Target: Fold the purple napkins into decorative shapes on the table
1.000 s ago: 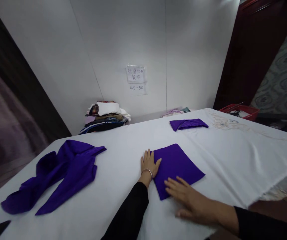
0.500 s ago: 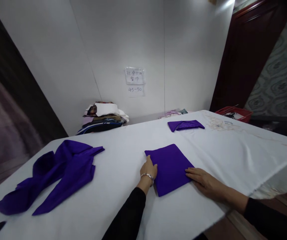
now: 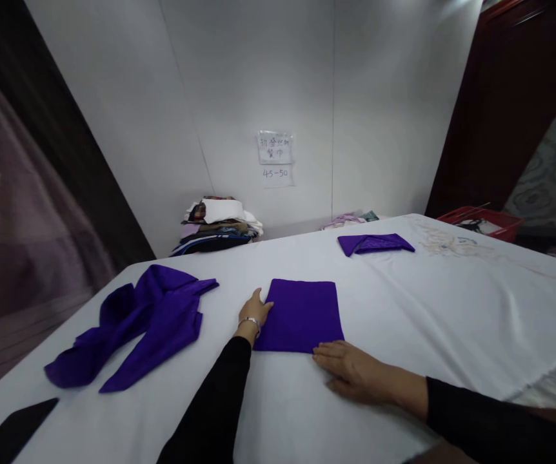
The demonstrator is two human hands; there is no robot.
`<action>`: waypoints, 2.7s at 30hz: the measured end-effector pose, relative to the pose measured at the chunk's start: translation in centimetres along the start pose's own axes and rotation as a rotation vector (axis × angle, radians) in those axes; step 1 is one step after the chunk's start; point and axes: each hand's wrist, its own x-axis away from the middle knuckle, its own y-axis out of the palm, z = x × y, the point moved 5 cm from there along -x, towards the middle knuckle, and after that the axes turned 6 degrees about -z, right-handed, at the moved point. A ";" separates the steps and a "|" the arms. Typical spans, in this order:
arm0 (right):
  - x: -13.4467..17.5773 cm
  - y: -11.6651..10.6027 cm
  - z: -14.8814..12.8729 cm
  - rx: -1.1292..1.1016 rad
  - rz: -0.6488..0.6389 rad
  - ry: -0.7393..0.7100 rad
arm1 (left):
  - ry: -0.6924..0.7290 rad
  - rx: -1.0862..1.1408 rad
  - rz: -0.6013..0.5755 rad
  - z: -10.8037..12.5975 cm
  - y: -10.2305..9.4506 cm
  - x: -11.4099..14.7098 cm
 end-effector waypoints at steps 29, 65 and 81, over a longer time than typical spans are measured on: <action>-19.2 0.1 3.2 0.010 -0.171 -0.212 | 0.416 -0.230 -0.161 -0.9 4.4 11.5; -9.0 2.0 2.2 0.009 -0.073 -0.015 | 0.404 -0.308 -0.173 -0.5 4.2 11.1; 1.2 -1.4 10.1 -0.091 0.122 0.273 | 0.387 -0.343 -0.176 -0.5 4.0 10.9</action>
